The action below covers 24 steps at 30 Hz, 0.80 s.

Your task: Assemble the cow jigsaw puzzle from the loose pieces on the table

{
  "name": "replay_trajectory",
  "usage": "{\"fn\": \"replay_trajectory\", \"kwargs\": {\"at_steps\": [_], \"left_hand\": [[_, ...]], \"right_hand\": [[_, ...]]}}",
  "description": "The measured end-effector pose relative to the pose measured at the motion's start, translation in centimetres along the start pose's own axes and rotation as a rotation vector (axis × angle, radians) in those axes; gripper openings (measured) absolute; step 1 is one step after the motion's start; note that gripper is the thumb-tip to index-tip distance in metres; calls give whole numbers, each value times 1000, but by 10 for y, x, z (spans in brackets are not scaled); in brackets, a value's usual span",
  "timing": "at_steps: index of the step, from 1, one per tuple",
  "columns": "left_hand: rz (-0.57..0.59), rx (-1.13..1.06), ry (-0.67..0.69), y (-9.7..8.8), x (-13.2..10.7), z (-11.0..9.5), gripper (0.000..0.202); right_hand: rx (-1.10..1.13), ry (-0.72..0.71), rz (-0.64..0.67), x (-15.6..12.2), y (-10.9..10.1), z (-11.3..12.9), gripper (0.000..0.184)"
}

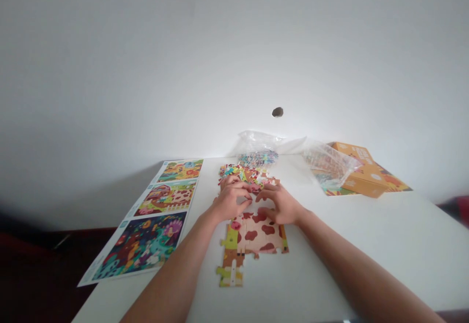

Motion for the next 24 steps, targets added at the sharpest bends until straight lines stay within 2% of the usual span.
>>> {"fn": "replay_trajectory", "kwargs": {"at_steps": [4, 9, 24], "left_hand": [[96, -39, 14, 3, -2, -3, 7], [181, -53, 3, 5, -3, -6, 11], [225, -40, -27, 6, -3, -6, 13]], "right_hand": [[26, 0, 77, -4, -1, -8, 23], [62, 18, 95, -2, -2, -9, 22], [100, 8, 63, -1, 1, -15, 26]]}}
Point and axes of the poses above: each hand's wrist, its own x-axis towards the middle knuckle, its own y-axis out of the palm, z = x × y, the point moved 5 cm from there along x, towards the middle knuckle, and after that the axes turned 13 degrees about -z, right-handed, at the moved point
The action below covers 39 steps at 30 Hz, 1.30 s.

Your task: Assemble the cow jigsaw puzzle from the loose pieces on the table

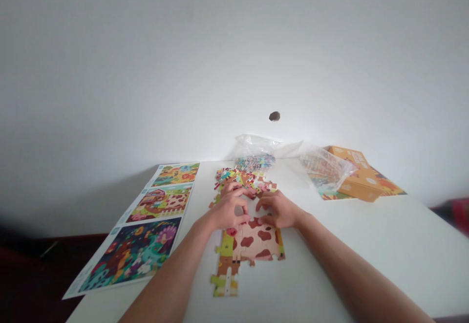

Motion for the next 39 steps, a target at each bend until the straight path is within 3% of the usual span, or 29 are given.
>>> {"fn": "replay_trajectory", "kwargs": {"at_steps": [8, 34, 37, 39], "left_hand": [[40, 6, -16, 0, 0, -1, 17], [-16, 13, -15, 1, 1, 2, 18], [-21, 16, -24, 2, 1, 3, 18], [-16, 15, -29, 2, 1, 3, 18]], "right_hand": [[-5, 5, -1, 1, -1, -2, 28], [-72, 17, -14, 1, -3, -6, 27], [-71, 41, -68, 2, -6, -8, 19], [-118, 116, -185, 3, -13, -13, 12]]}}
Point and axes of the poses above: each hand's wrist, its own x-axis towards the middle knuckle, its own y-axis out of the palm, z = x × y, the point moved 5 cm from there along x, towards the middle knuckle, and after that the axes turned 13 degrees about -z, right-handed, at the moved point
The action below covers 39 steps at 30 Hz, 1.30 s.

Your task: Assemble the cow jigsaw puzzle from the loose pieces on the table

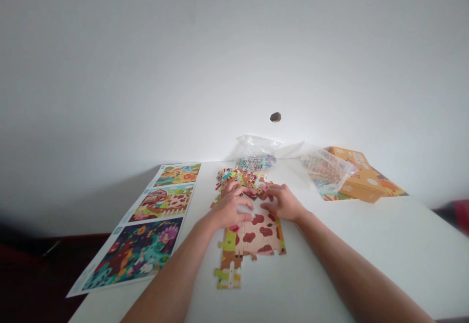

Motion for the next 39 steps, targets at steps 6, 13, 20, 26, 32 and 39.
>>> {"fn": "replay_trajectory", "kwargs": {"at_steps": [6, 13, 20, 26, 32, 39], "left_hand": [[-28, -3, 17, -1, 0, -1, 20], [-180, 89, -83, -1, 1, 17, 30], [-181, 133, -90, 5, -1, 25, 43], [-168, 149, -104, 7, -1, 28, 38], [-151, 159, -126, 8, -2, 29, 37], [-160, 160, -110, 7, -1, 27, 34]], "right_hand": [[-249, 196, -182, 0, -7, -20, 29], [-325, 251, -119, 0, 5, -26, 55], [-348, 257, -98, 1, 9, -25, 55], [-334, 250, -141, 2, 7, -25, 50], [-264, 240, -162, 4, 6, -23, 53], [-188, 291, -330, 2, -9, -21, 38]]}}
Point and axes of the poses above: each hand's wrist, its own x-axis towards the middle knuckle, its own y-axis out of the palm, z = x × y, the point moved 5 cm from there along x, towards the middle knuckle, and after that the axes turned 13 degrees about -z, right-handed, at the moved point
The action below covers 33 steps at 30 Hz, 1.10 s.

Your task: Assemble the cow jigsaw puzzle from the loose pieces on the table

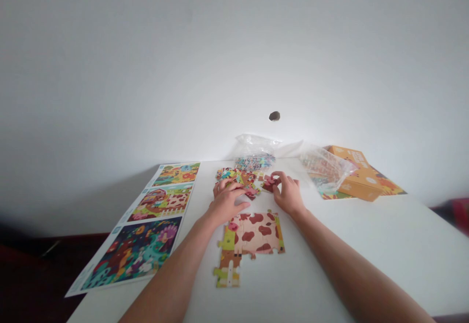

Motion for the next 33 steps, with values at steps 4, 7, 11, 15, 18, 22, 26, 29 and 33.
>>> {"fn": "replay_trajectory", "kwargs": {"at_steps": [4, 7, 11, 15, 18, 22, 26, 29, 33], "left_hand": [[-74, -37, -7, -3, 2, 0, 54], [-159, -87, 21, -5, 4, -2, 75], [-242, -133, 99, -9, 6, -7, 66], [-299, -138, 149, -14, 6, -11, 44], [-320, -142, 171, -16, 6, -12, 41], [-364, -148, 170, -18, 7, -12, 31], [-391, -172, 166, -21, 7, -13, 21], [-388, -186, 170, -22, 8, -15, 20], [-385, -194, 170, -24, 8, -17, 19]], "right_hand": [[142, 1, -90, -1, -10, 6, 38], [263, -40, -69, -5, -10, 18, 38], [348, -83, -22, -13, -4, 30, 37], [394, -77, 10, -16, 1, 31, 37], [414, -57, 8, -15, 2, 29, 36], [461, -30, 9, -14, 3, 27, 34], [493, -5, 4, -14, 4, 26, 34], [503, 0, 14, -14, 4, 26, 35], [518, -9, 16, -14, 4, 26, 36]]}}
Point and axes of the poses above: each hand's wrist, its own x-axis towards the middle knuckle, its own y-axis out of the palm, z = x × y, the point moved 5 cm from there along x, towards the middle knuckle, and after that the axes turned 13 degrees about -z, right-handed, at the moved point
